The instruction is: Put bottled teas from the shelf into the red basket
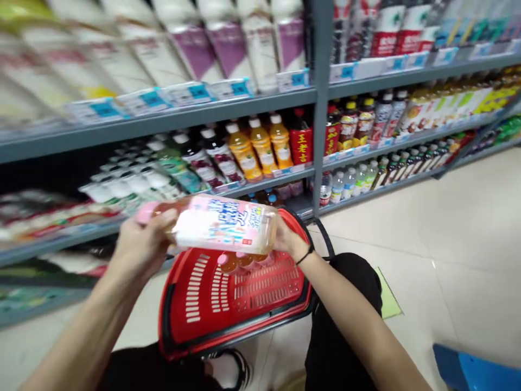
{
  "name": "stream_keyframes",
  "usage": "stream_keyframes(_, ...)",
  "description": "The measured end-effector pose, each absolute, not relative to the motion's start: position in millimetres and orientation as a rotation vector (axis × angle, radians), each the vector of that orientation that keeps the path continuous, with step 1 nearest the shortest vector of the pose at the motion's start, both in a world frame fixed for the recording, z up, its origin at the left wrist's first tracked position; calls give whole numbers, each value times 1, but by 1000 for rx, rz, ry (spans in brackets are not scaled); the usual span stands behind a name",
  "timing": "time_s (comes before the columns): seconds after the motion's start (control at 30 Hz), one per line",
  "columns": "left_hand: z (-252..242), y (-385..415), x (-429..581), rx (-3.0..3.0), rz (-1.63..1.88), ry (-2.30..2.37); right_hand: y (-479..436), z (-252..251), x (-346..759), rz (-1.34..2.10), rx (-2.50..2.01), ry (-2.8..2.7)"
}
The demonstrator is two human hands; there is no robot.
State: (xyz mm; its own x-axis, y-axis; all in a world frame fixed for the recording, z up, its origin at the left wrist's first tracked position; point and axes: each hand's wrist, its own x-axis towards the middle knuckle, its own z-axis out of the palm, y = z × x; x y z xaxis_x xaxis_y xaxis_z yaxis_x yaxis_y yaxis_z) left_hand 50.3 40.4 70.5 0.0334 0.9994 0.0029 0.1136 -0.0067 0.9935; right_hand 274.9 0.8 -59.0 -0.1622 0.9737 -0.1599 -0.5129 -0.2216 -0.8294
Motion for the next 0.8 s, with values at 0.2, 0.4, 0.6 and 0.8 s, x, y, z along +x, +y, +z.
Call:
stream_keyframes(0.2, -16, 56, -11, 1228, 1012, 1351, -9, -67, 230, 2020, -896, -511)
stream_keyframes(0.4, -18, 58, -32, 1060, 1148, 1217, -23, -47, 206, 2059, -1005, -629)
stream_keyframes(0.6, -21, 47, -19, 1220, 1060, 1302, -27, -55, 170, 1984, -1125, -607)
stream_keyframes(0.8, -46, 39, 0, 1169, 1045, 1130, -22, -81, 168, 1840, -1146, -576)
